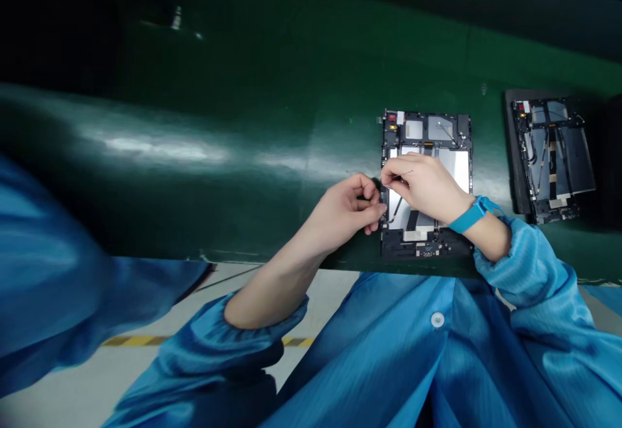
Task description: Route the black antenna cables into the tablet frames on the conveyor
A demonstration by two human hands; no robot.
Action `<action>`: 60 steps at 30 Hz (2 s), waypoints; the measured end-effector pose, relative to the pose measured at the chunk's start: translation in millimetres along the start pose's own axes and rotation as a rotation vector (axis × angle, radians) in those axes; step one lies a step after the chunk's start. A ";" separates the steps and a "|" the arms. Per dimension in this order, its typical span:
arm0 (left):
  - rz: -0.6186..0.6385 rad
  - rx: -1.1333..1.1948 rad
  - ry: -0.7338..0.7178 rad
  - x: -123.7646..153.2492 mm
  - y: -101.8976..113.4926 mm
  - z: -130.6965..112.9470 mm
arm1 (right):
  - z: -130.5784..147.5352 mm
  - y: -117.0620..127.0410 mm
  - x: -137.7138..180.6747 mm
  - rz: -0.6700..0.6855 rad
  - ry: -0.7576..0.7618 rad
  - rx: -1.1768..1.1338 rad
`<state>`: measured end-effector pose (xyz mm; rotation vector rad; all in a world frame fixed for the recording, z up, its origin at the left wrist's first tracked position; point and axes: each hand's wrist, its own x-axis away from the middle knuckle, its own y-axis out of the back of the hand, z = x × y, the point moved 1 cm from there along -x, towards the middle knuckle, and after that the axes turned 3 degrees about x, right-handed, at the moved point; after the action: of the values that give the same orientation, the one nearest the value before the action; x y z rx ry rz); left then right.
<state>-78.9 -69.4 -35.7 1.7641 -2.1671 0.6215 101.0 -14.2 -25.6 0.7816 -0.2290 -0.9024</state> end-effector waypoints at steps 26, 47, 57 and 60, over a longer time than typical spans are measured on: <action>-0.030 -0.152 -0.090 -25.7 4.2 -14.1 | -0.6 -2.7 -15.6 0.003 -0.067 0.032; 0.021 -0.278 -0.024 -45.7 12.7 -31.6 | -10.8 0.9 -33.2 -0.058 -0.152 0.015; -0.047 -0.205 0.127 -57.0 8.3 -44.3 | -15.7 4.2 -42.8 -0.178 -0.164 0.049; -0.081 -0.213 0.120 -66.4 10.6 -51.1 | -16.8 6.2 -47.9 -0.197 -0.209 0.093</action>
<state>-77.7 14.2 -24.2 1.6496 -1.9910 0.4468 83.5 33.8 -26.7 0.8055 -0.3847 -1.1678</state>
